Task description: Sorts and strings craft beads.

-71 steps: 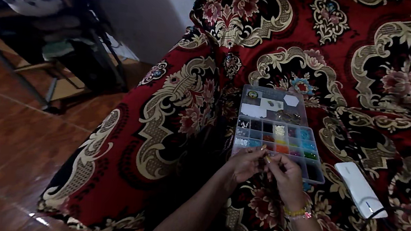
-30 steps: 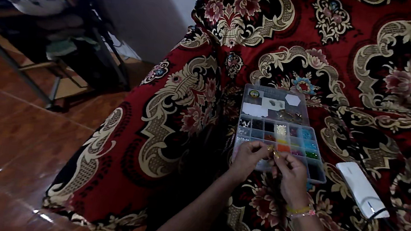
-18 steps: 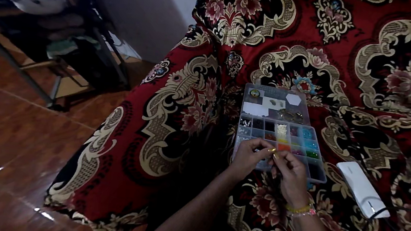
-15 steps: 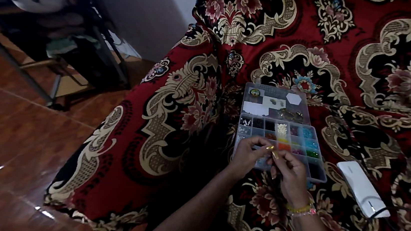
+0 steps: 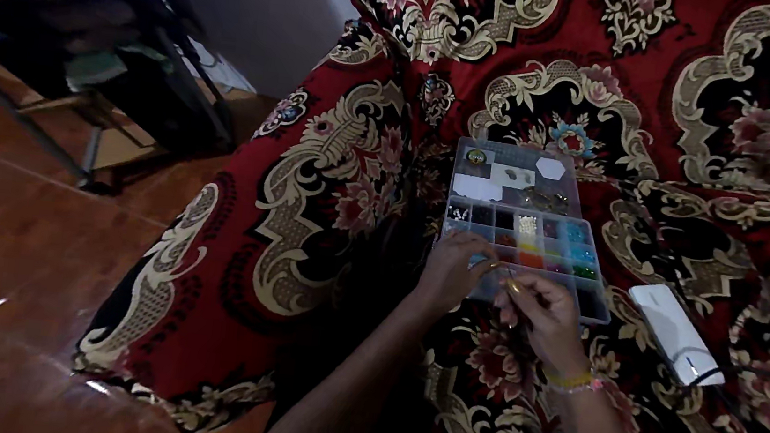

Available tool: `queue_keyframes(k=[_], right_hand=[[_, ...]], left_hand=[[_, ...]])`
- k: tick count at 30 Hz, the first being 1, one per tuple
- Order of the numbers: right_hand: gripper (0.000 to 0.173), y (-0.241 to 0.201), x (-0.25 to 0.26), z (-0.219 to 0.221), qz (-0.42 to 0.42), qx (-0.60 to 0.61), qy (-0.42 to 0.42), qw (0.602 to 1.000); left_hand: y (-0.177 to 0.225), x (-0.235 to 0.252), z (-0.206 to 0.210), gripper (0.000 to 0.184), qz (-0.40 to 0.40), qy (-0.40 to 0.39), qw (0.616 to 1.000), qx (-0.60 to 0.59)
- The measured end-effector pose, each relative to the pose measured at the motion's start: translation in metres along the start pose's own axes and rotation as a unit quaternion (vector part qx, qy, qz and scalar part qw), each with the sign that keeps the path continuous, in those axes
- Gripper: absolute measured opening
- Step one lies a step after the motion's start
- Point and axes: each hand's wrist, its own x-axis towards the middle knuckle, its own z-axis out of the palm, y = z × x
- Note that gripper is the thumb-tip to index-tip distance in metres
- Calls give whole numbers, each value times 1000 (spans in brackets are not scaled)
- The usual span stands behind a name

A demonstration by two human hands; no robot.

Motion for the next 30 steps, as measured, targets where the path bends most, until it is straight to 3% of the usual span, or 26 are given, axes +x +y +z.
queue_keyframes(k=[5, 12, 15, 27, 30], right_hand=[[19, -4, 1, -12, -16, -16, -21, 1000], [22, -6, 7, -17, -6, -36, 55, 998], [21, -6, 8, -16, 14, -7, 72, 997], [19, -7, 9, -7, 65, 15, 112, 991], [20, -9, 9, -5, 96, -17, 111, 989]], left_hand=[[0, 5, -12, 15, -26, -140, 980, 141], [3, 6, -11, 17, -26, -187, 959, 211], [14, 6, -8, 18, -65, -220, 946, 228], [19, 6, 0, 20, -117, -236, 936, 235], [14, 4, -2, 23, -100, -162, 966, 178]])
